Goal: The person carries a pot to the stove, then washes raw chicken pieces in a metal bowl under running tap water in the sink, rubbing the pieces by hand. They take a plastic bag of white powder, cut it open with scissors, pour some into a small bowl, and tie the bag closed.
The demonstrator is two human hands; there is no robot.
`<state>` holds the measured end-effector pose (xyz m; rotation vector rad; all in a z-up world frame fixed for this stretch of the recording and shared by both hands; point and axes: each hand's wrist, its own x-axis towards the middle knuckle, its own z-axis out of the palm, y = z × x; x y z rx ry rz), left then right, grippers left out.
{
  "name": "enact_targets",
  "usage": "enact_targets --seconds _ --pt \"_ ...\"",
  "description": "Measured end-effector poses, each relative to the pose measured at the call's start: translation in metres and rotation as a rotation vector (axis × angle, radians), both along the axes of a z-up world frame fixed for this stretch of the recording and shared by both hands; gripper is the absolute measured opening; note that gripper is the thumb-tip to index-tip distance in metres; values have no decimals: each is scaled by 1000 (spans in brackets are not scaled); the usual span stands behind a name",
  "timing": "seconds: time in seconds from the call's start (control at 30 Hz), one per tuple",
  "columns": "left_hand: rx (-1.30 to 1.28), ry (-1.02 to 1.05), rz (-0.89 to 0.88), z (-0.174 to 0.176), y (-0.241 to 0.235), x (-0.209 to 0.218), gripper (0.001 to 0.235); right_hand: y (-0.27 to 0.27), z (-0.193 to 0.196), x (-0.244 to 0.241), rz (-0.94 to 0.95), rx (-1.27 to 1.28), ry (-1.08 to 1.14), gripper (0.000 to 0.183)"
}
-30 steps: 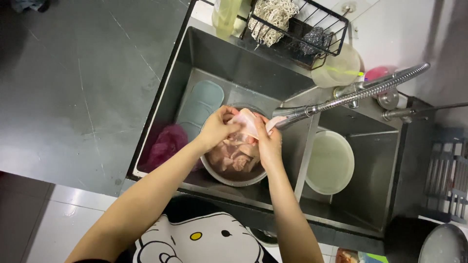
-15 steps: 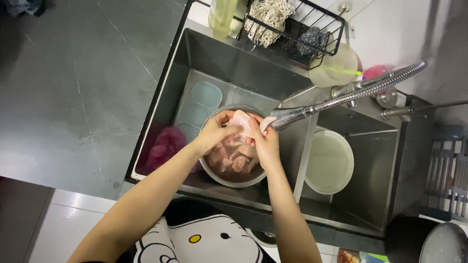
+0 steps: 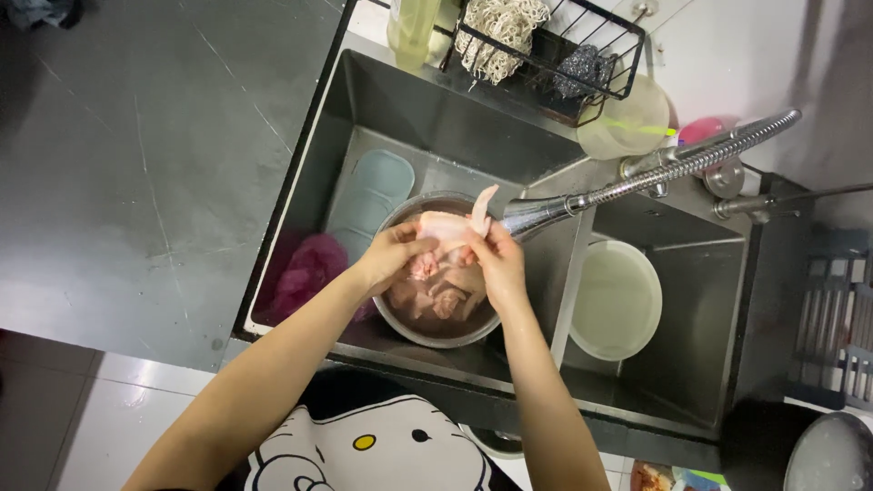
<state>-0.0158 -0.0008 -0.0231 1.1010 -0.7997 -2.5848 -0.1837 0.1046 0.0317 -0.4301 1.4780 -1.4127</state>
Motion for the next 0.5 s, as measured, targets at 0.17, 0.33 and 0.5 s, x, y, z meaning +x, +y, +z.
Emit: enact_targets --seconds 0.17,0.33,0.5 --pt "25 56 -41 -3 8 5 41 3 -31 -2 -130 136 292 25" --pt "62 159 -104 -7 8 10 43 -6 -17 -5 -128 272 506 40" --pt "-84 201 -151 -10 5 1 45 -5 -13 -3 -209 262 354 42"
